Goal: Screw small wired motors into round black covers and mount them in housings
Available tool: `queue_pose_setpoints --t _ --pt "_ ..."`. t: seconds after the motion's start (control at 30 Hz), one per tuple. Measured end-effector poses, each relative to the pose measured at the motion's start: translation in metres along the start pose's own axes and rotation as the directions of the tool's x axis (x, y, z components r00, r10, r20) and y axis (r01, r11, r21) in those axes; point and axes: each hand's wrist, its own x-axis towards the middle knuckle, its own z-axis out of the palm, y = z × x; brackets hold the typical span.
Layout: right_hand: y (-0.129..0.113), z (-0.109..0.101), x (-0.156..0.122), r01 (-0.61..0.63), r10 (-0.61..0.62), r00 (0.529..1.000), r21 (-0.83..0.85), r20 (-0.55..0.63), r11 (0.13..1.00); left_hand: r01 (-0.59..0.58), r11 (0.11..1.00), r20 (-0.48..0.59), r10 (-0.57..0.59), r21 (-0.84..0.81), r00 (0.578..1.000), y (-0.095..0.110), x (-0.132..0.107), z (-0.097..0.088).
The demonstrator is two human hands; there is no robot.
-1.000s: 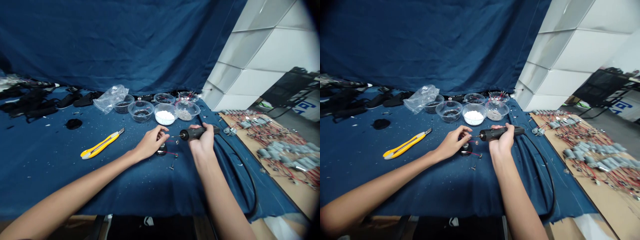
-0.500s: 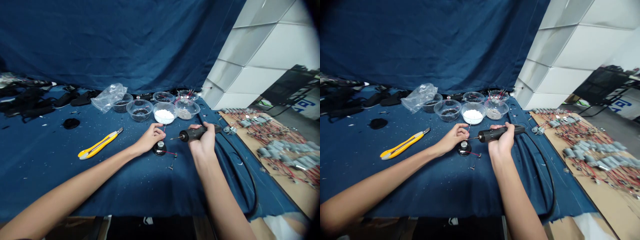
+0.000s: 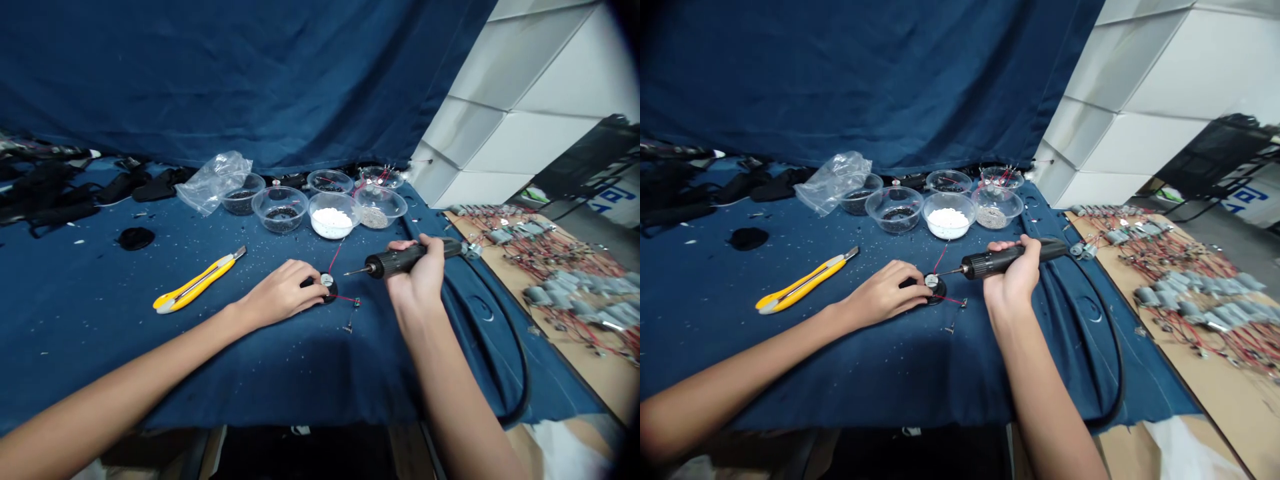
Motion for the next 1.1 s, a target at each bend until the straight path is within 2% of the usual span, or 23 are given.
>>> queue_pose_setpoints --t 0.13,0.27,0.43,0.6,0.73,0.9,1.1 --pt "0.001 -0.002 0.002 0.034 -0.033 0.999 -0.038 0.009 0.999 -0.017 1.000 0.049 0.017 0.002 0.999 -0.001 -0.001 0.003" --pt "0.002 -0.003 0.003 0.067 -0.066 0.998 -0.047 0.020 0.997 0.016 0.999 0.069 -0.014 -0.034 0.998 -0.001 -0.002 0.004" --pt "0.006 -0.004 -0.001 0.190 -0.181 0.980 -0.124 0.087 0.974 0.033 0.995 0.085 -0.025 -0.097 0.996 -0.003 -0.002 0.004" --pt "0.009 -0.005 -0.008 0.376 -0.347 0.923 -0.197 0.168 0.905 0.043 0.986 0.088 -0.029 -0.163 0.996 -0.006 -0.003 0.005" --pt "0.011 -0.007 -0.012 0.509 -0.450 0.856 -0.265 0.255 0.819 0.043 0.981 0.068 -0.031 -0.190 0.997 -0.008 -0.005 0.006" --pt "0.019 -0.012 -0.014 0.588 -0.472 0.801 -0.329 0.369 0.739 0.070 0.972 0.041 -0.062 -0.225 0.997 -0.009 -0.004 0.008" --pt "0.030 -0.014 -0.017 0.642 -0.497 0.757 -0.344 0.423 0.685 0.069 0.977 0.036 -0.063 -0.201 0.997 -0.008 -0.003 0.008"
